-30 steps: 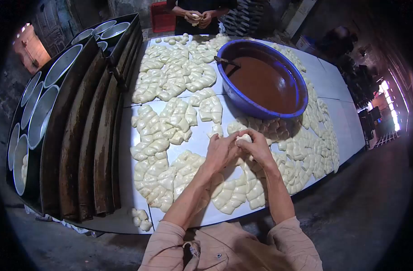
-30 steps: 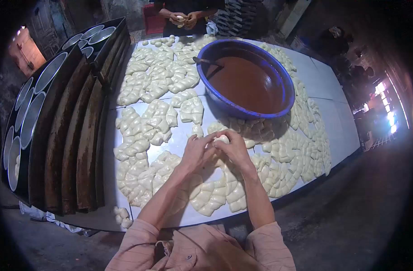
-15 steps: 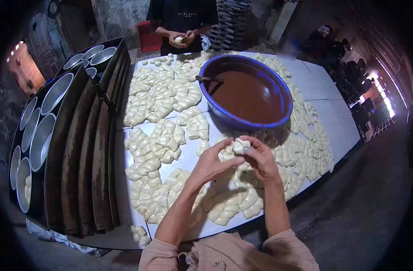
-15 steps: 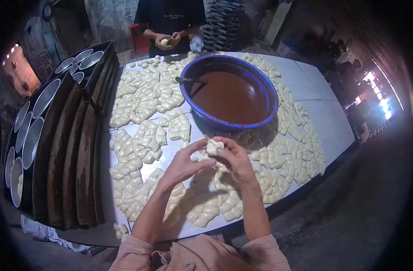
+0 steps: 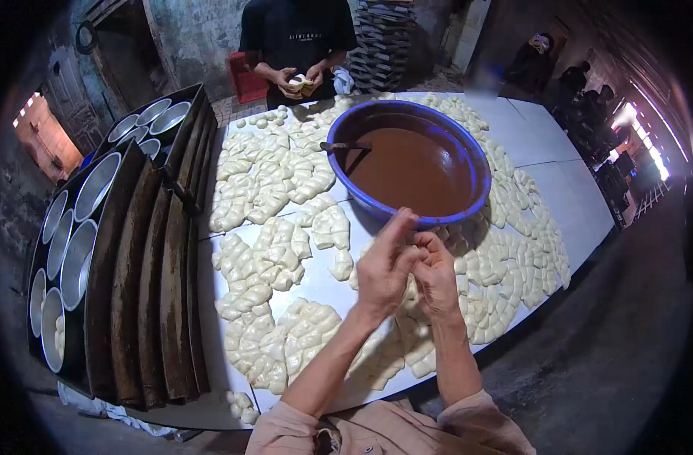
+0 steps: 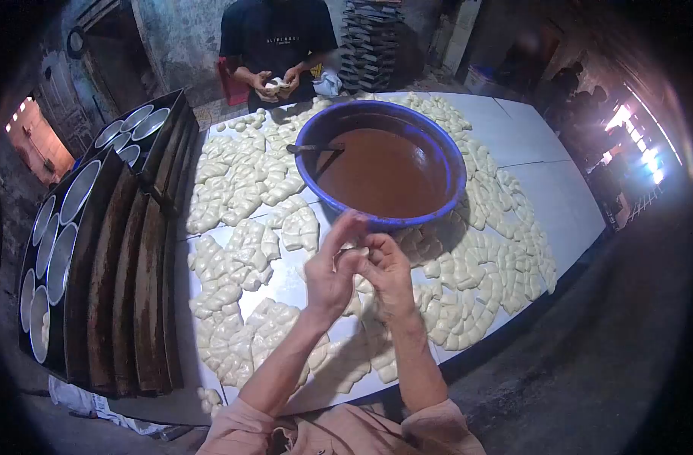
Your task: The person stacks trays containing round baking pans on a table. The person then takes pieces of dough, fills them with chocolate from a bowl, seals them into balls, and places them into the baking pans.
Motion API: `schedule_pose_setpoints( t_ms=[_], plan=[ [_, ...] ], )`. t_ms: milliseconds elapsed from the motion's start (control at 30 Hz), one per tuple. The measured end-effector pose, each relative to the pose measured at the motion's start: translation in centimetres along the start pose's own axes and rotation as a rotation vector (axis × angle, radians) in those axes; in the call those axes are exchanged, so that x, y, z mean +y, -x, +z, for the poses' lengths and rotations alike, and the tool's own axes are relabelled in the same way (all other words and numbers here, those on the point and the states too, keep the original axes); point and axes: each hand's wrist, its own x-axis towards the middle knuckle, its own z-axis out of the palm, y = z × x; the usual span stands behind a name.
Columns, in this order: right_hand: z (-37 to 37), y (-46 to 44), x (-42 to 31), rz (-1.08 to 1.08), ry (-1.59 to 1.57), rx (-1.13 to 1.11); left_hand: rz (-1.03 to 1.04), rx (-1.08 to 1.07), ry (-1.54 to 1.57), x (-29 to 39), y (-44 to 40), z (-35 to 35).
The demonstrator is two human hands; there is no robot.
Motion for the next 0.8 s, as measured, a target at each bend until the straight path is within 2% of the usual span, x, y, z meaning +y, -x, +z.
schedule_pose_setpoints(
  t_ms=[33,67,167,333,433,500,533,633,733,800],
  plan=[
    [0.5,0.2,-0.4,0.033,-0.157,-0.008,0.073,-0.06,0.033,-0.2,0.0,0.6],
    [0.2,0.2,-0.3,0.047,-0.184,0.029,0.185,0.039,0.03,-0.9,-0.1,1.6],
    [-0.2,-0.4,-1.5,0.046,-0.272,-0.045,0.114,0.132,0.229,-1.6,0.1,4.2],
    [-2.8,-4.3,-2.3,0.046,-0.137,-0.048,-0.336,-0.047,0.497,-4.4,1.3,5.6],
    [-6.5,-10.2,-3.6,-0.059,0.329,-0.016,-0.592,-0.127,0.53,-3.7,2.6,4.2],
    [-8.9,-14.4,-4.0,0.003,0.676,-0.101,-0.723,-0.306,0.319,-4.0,3.0,2.0],
    [-9.3,-15.8,-4.3,0.073,0.879,-0.134,-0.74,-0.346,0.242,-3.9,3.3,1.0],
    [-11.0,-18.7,-2.5,0.039,1.479,-0.328,-0.788,-0.442,0.07,-3.6,4.1,-1.2],
    [-10.9,-19.8,-1.1,0.342,1.687,-0.549,-0.852,-0.51,0.017,-3.4,4.7,-2.5],
    [-10.8,-19.6,-0.5,0.323,1.708,-0.589,-0.846,-0.536,0.011,-4.2,5.7,-3.0]
  ],
)
